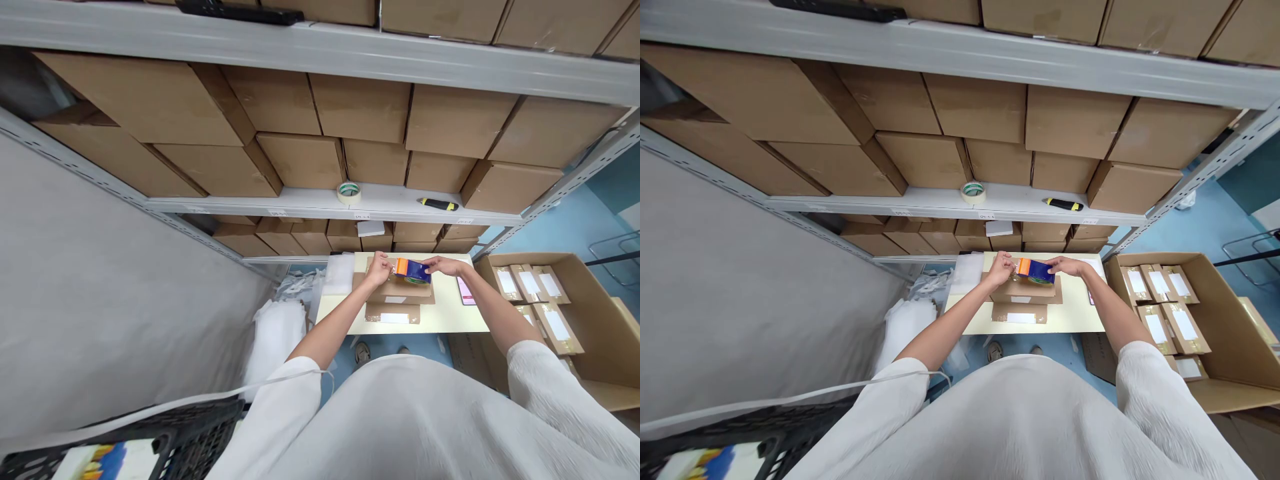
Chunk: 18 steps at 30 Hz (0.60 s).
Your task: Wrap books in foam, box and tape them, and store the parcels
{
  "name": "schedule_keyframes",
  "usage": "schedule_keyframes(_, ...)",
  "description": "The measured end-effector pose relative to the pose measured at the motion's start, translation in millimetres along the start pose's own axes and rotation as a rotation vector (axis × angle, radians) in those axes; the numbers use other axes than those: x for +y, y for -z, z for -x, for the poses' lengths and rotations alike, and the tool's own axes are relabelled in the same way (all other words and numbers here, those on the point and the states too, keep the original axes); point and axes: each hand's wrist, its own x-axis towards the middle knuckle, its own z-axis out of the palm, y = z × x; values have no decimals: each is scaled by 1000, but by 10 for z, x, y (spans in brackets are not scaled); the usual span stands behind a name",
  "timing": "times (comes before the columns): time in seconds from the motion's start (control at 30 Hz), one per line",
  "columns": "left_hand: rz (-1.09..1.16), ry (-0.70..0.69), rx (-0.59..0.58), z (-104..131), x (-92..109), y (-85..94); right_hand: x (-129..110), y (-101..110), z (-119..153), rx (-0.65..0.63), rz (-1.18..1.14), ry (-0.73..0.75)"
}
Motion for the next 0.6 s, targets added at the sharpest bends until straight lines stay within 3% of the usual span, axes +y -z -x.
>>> schedule_keyframes(0.33, -113, -32, 79, -9, -120, 194, -251, -114, -95, -31, 33, -10)
schedule_keyframes(0.6, -5, -12, 111, -51, -246, 614, -361, -170, -208, -87, 35, -22)
